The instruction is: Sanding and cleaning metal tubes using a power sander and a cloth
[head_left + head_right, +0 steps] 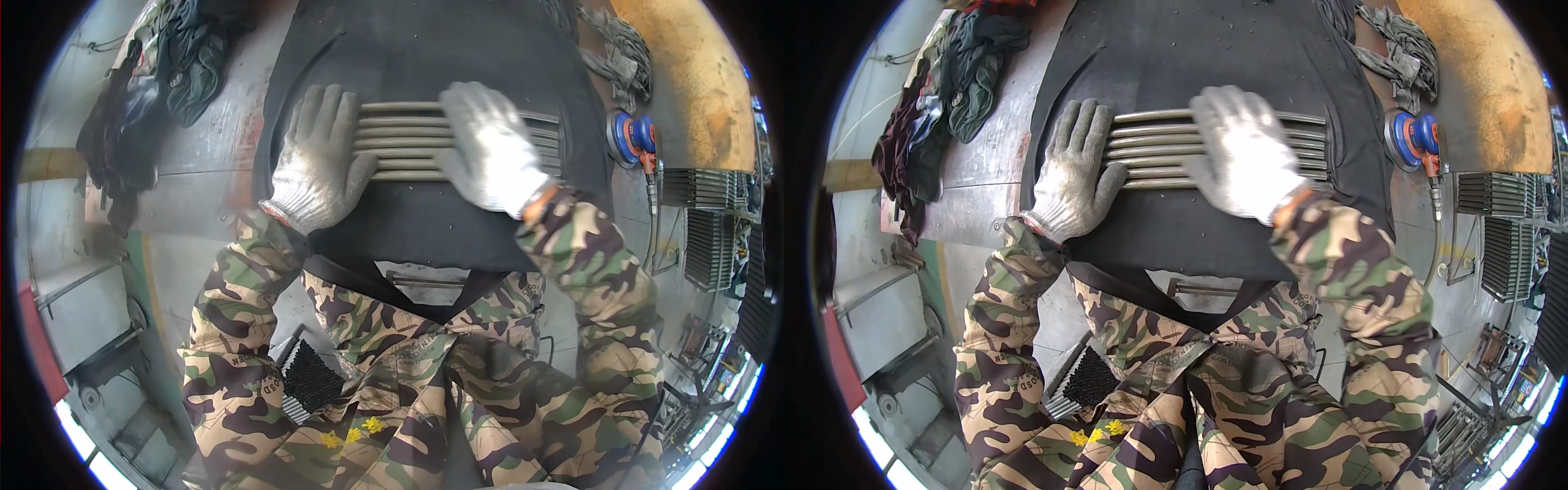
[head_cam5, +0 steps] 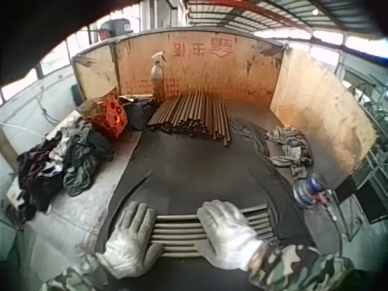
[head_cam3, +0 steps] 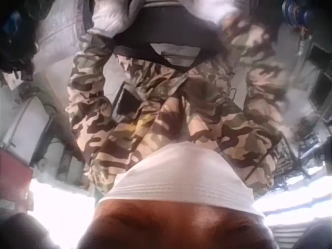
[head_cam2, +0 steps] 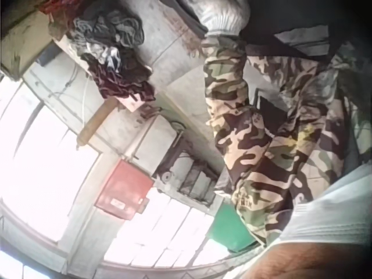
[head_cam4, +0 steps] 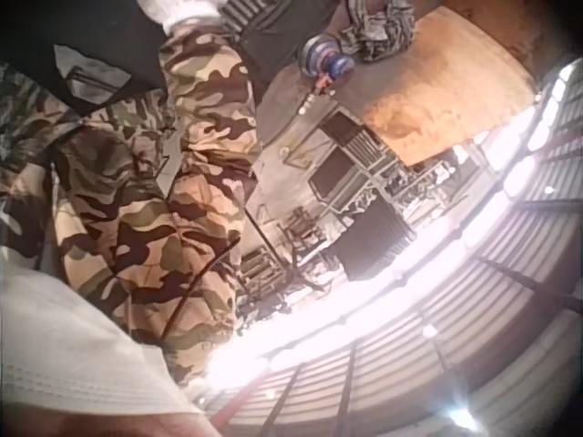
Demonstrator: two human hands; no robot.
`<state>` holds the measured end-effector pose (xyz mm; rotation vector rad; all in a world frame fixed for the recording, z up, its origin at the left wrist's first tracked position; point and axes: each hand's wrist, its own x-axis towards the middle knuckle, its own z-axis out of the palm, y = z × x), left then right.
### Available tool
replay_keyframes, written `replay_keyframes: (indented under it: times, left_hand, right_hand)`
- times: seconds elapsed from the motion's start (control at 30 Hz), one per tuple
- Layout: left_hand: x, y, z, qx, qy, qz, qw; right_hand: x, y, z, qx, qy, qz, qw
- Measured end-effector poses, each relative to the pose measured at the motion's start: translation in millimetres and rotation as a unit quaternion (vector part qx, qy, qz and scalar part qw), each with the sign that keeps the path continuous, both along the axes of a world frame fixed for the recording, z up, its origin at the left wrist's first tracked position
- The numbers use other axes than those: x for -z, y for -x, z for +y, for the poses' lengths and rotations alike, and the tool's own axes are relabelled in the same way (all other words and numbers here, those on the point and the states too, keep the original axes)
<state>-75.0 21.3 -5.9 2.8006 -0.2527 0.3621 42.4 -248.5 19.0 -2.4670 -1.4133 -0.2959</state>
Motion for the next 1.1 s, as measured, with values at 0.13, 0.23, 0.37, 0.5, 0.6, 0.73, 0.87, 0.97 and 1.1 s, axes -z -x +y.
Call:
replay_keyframes:
  times: [0.13,0.23,0.37,0.5,0.6,0.73,0.87,0.97,1.1]
  left_hand:
    - [-1.4,11.7,9.7,-0.009,-0.01,0.003,1.0]
    - [1.1,12.9,13.5,-0.005,-0.015,0.014,1.0]
    - [-5.4,18.3,15.8,0.02,-0.01,0.007,1.0]
    - [-3.8,13.3,8.5,0.012,-0.008,-0.011,1.0]
    - [-0.8,8.8,7.7,0.029,0.048,-0.022,0.998]
    - [-9.0,9.9,17.2,0.047,0.163,-0.011,0.985]
    - [-2.9,22.1,30.6,0.038,0.108,-0.017,0.993]
    - [14.4,14.8,19.6,0.027,0.032,-0.034,0.999]
    - [-11.6,8.3,11.1,-0.026,-0.002,-0.003,1.0]
  right_hand:
    - [9.7,25.5,76.6,-0.055,-0.034,0.026,0.998]
    - [5.7,21.5,61.3,-0.096,-0.037,0.031,0.994]
    - [-2.8,-8.4,-24.4,-0.038,0.017,-0.008,0.999]
    - [3.7,-12.8,-39.3,0.005,0.01,-0.051,0.999]
    - [11.5,6.6,19.4,0.006,-0.049,-0.051,0.998]
    - [42.8,43.8,116.2,0.035,-0.017,-0.049,0.998]
    - [19.3,41.3,121.8,-0.055,-0.002,0.031,0.998]
    - [21.5,17.2,72.8,-0.04,-0.026,0.049,0.998]
    - [0.1,-19.1,-17.9,-0.03,-0.016,0.002,0.999]
